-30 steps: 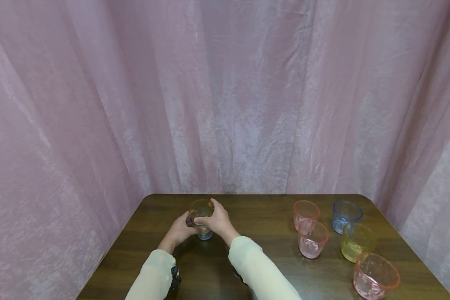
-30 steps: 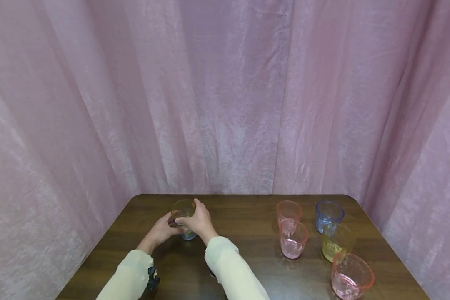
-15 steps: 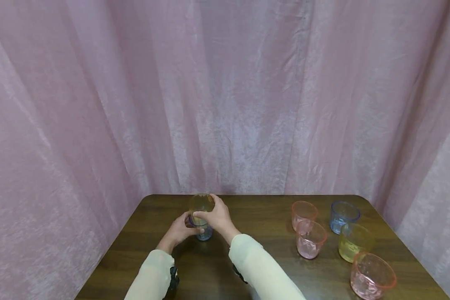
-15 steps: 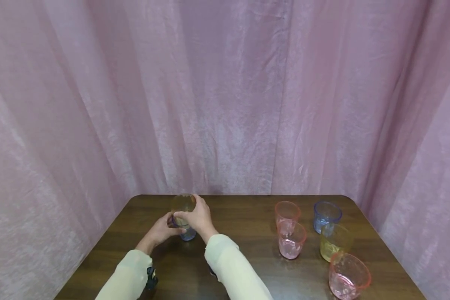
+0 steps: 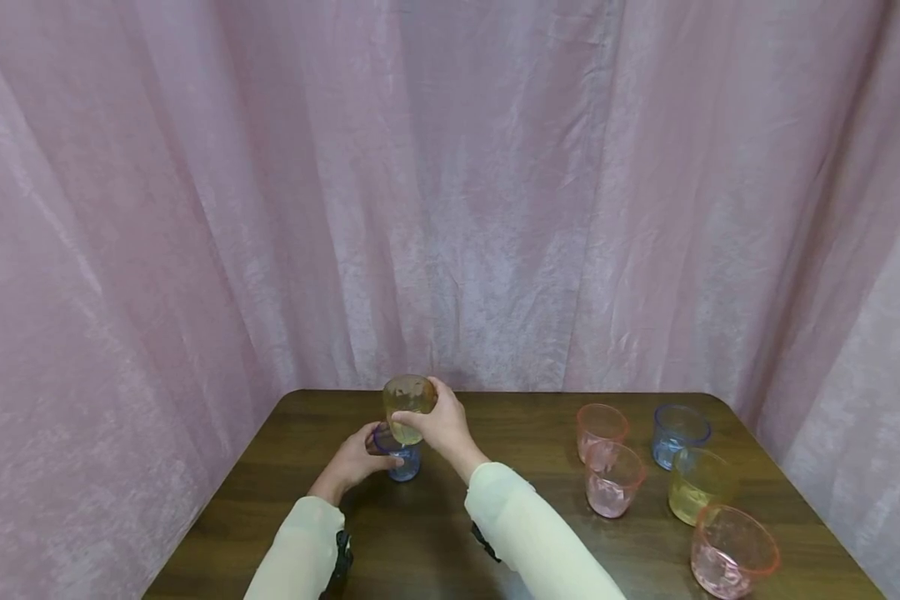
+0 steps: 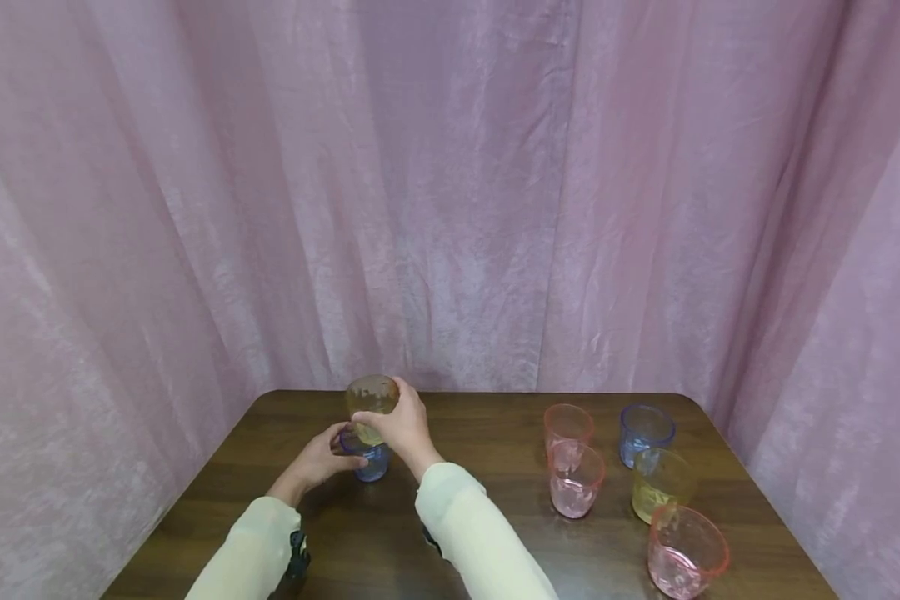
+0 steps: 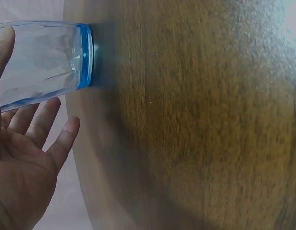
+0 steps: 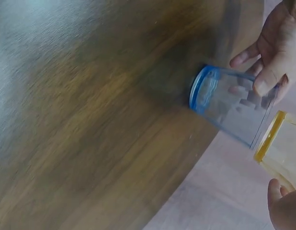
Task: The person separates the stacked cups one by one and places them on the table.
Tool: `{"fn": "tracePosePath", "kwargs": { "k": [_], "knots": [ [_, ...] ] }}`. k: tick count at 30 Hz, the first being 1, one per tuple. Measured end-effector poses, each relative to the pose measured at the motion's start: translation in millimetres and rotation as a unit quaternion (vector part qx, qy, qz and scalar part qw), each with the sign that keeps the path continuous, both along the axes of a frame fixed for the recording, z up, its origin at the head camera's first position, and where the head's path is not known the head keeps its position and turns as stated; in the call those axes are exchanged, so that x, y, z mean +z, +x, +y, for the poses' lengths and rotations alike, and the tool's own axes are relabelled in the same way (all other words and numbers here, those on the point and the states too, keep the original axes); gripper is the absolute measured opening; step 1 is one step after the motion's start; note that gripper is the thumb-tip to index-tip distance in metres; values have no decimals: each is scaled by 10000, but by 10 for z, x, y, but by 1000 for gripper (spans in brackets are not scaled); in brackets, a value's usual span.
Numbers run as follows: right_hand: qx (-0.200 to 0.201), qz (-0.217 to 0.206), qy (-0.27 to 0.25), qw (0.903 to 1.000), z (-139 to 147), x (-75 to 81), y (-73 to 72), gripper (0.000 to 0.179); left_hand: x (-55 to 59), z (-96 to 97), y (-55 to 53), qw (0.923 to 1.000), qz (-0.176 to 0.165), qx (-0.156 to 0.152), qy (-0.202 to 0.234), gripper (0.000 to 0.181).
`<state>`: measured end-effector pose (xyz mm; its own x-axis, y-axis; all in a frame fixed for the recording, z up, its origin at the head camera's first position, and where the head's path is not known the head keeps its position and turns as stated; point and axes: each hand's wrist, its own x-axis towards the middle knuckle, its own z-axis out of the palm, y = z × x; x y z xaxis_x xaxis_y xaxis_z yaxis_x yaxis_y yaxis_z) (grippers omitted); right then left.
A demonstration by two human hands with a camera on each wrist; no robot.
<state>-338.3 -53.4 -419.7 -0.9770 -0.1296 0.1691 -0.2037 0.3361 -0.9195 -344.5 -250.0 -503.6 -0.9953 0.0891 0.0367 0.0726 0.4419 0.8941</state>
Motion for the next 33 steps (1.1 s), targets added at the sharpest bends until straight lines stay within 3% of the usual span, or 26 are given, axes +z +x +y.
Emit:
{"fn": "tracePosePath", "kwargs": {
  "k": [21,33],
  "knots": [
    [-449,-65,50,9990,560,54,128,95,14,-21,19,9999,56,102,-16,83],
    [-302,45,132,9994,986,79,368,94,-4,10,9,10000,-8,73,-15,85]
  ]
}}
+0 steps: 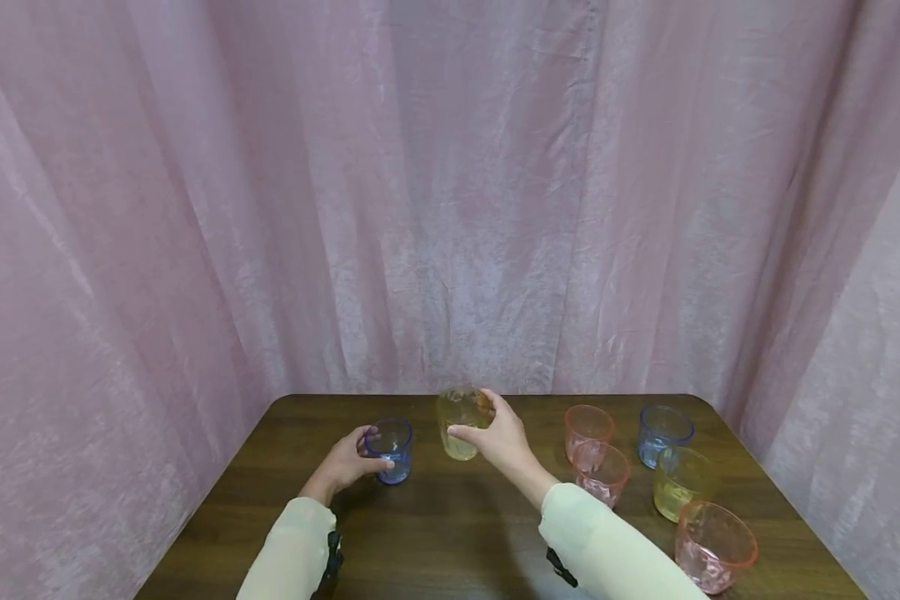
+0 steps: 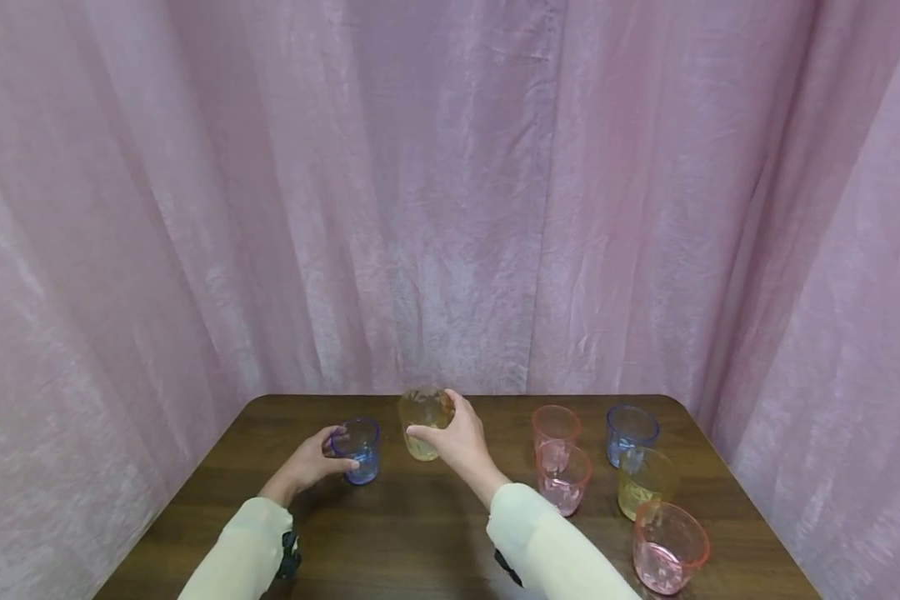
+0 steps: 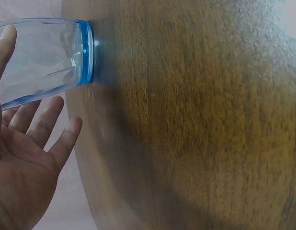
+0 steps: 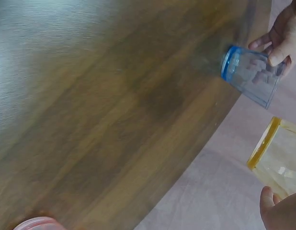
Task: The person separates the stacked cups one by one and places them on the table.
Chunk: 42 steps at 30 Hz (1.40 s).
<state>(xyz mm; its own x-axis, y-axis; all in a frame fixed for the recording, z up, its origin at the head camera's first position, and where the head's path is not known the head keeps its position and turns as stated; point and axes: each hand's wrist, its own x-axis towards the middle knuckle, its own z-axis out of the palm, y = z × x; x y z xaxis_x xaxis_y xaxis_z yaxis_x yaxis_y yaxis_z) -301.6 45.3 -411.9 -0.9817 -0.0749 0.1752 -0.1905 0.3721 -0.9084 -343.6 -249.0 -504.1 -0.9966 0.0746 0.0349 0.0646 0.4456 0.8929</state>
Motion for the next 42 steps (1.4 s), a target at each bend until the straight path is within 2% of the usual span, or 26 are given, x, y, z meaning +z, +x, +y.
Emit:
{"fn": "tracePosePath", "kwargs": {
  "k": [6,14,23,29,35,42],
  "knots": [
    [-17,17,-9,10000,204,-30,155,96,-20,0,-12,10000,28,25,-57,84],
    [-104,-7,-135,9999,451,-48,403,96,13,-8,-3,10000,-7,-3,-51,83],
    [-31,-106,47,9999,765,-59,685,96,32,-11,12,9999,9,-82,66,82],
    [-182,-247,-2,9995,920,-109,790,94,21,-12,11,10000,-30,-90,12,82],
    [-142,-371,-51,9992,1076,-157,862,95,6,-5,1,10000,-69,-68,4,81],
    [-298,-476,264,9981,1229,-189,947,97,0,-22,3,10000,6,-73,-14,80]
  ]
}}
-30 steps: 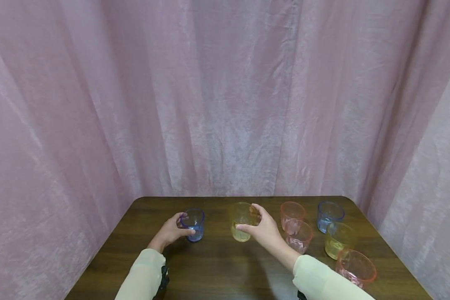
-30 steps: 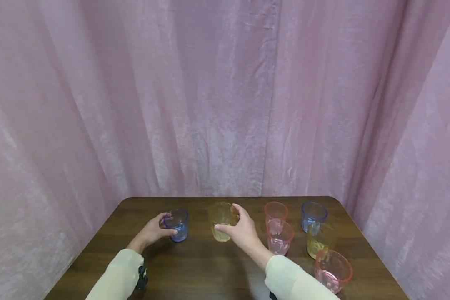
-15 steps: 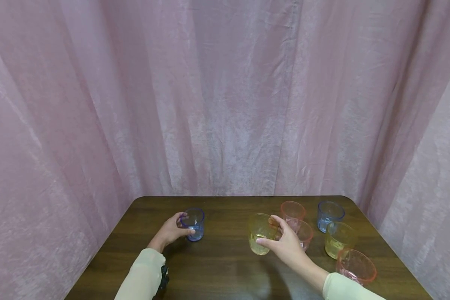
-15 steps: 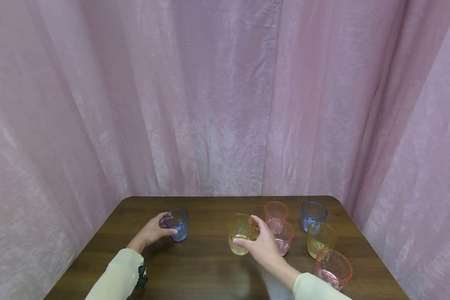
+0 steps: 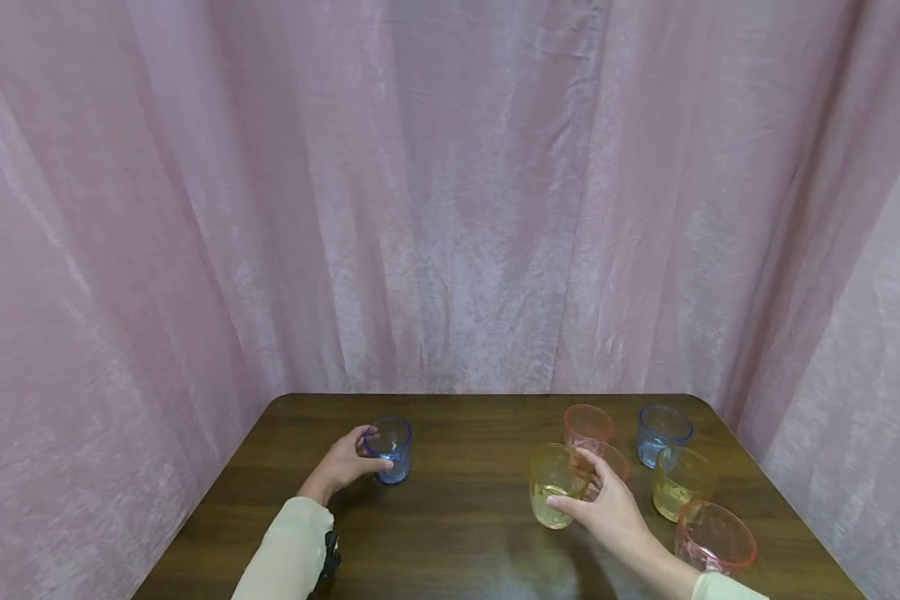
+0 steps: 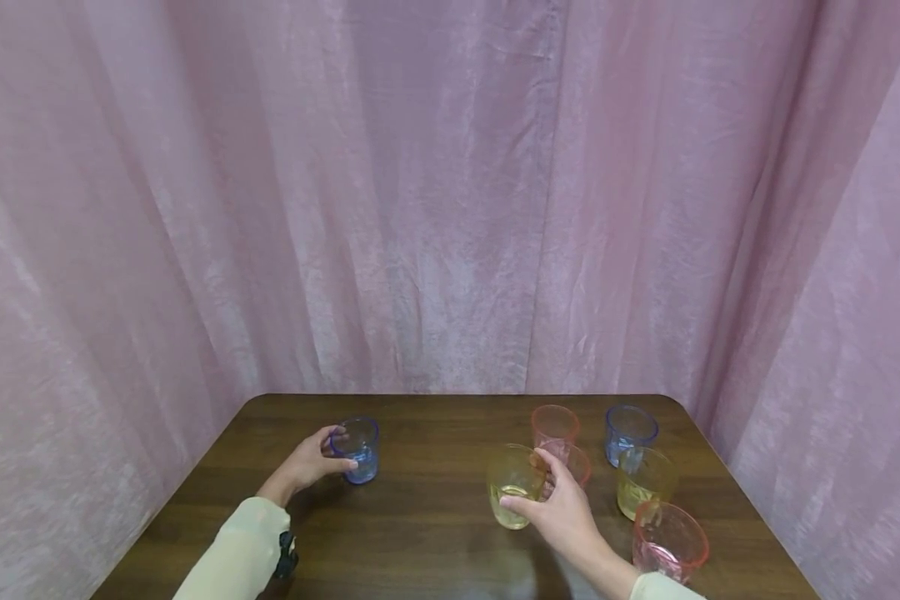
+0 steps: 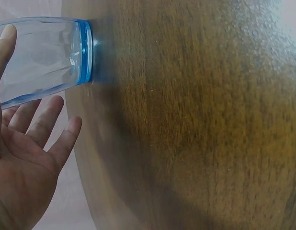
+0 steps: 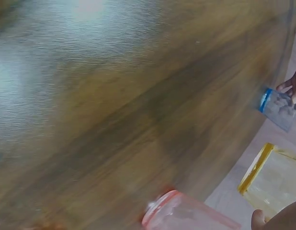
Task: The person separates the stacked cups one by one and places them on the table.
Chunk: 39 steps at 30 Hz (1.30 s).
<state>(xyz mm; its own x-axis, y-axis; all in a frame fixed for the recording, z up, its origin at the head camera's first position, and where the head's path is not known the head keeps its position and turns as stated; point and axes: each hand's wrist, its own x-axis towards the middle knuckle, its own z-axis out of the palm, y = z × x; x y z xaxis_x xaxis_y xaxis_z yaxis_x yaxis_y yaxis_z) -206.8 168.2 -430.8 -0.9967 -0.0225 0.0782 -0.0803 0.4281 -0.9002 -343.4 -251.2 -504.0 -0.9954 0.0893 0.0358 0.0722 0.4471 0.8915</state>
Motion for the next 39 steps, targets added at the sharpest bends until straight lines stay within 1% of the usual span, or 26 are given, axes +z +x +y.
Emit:
{"fn": "tracePosePath", "kwargs": {
  "k": [3,7,10,14,18,26,34,39],
  "knots": [
    [-39,-30,111,9999,64,-24,38,98,12,0,7,10000,-61,5,27,82],
    [-83,44,252,9996,149,-67,79,97,13,1,7,10000,-84,8,28,83],
    [-76,47,250,9996,211,-98,105,96,10,3,4,10000,-32,-13,14,83],
    [-125,-76,306,9994,287,-136,141,97,-4,3,-2,10000,-7,-13,33,82],
    [-272,-216,537,9980,362,-176,170,100,-25,9,-12,10000,3,-4,44,79],
    [-264,-523,760,9954,475,-246,197,104,-6,12,-1,10000,-19,11,1,79],
    [-297,-579,816,9945,531,-289,213,104,-8,13,-5,10000,1,-4,31,78],
    [-325,-621,1017,9923,588,-306,227,105,-2,8,-13,10000,11,7,-6,77]
  ]
}}
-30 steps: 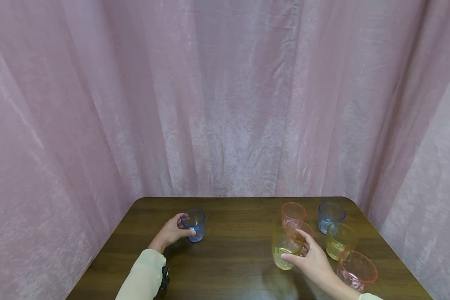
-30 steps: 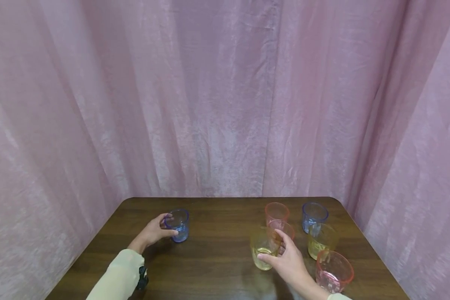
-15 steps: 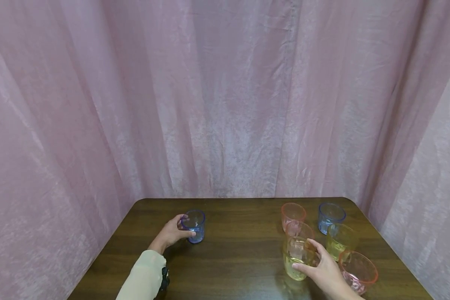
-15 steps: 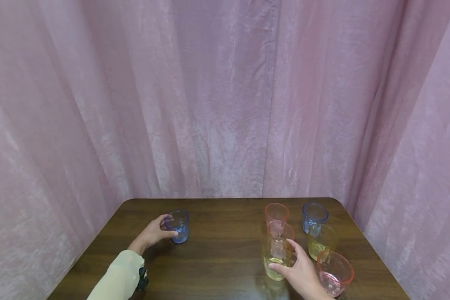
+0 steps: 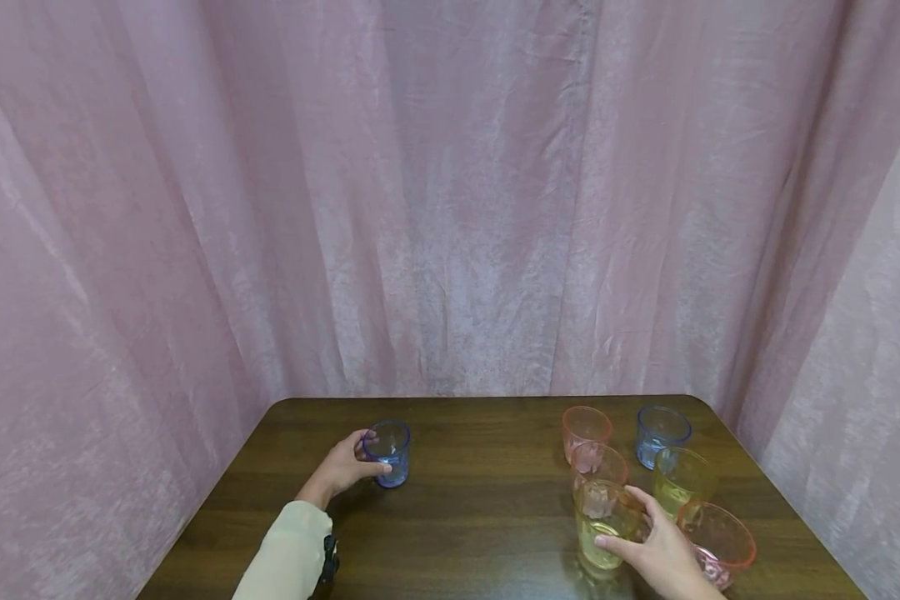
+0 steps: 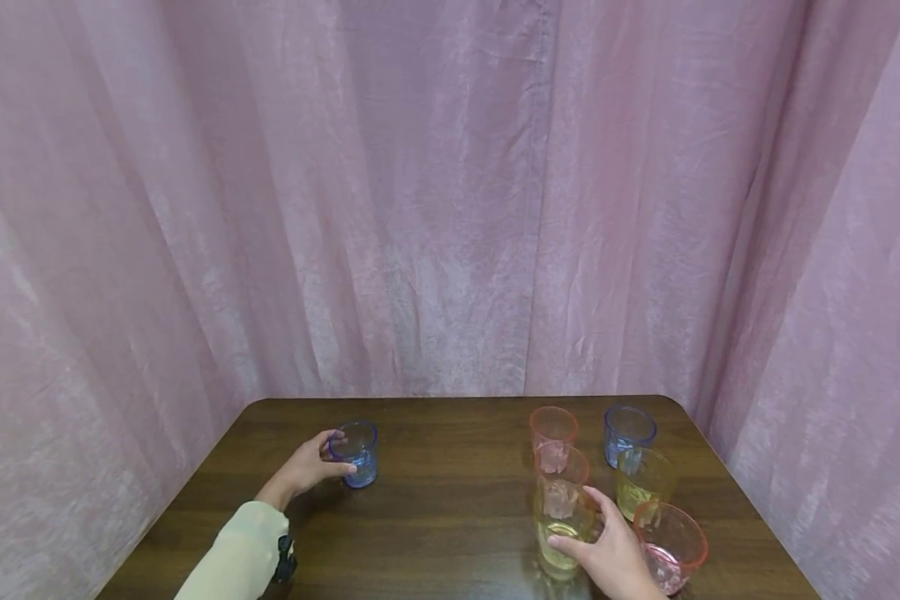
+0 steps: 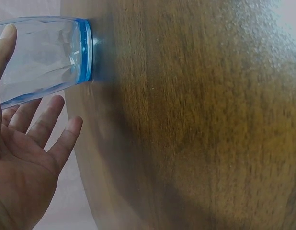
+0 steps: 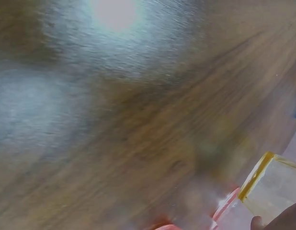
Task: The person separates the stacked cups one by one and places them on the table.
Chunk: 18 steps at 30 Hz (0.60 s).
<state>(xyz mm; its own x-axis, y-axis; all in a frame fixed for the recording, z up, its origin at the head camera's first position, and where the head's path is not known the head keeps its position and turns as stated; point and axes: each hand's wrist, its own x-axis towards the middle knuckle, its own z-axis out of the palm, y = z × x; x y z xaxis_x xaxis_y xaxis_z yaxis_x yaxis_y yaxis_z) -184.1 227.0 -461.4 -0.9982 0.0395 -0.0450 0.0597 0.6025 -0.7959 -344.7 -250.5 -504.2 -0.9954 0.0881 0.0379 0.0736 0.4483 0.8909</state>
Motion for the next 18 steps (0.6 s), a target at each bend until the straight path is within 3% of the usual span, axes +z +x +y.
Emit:
{"fn": "tracePosePath", "kwargs": {
  "k": [8,18],
  "knots": [
    [23,86,-44,10000,68,-91,20,103,17,-4,26,9999,-24,10,-116,80],
    [205,-209,-315,9991,101,-133,5,105,16,-12,29,9999,-123,-29,-58,84]
  ]
}}
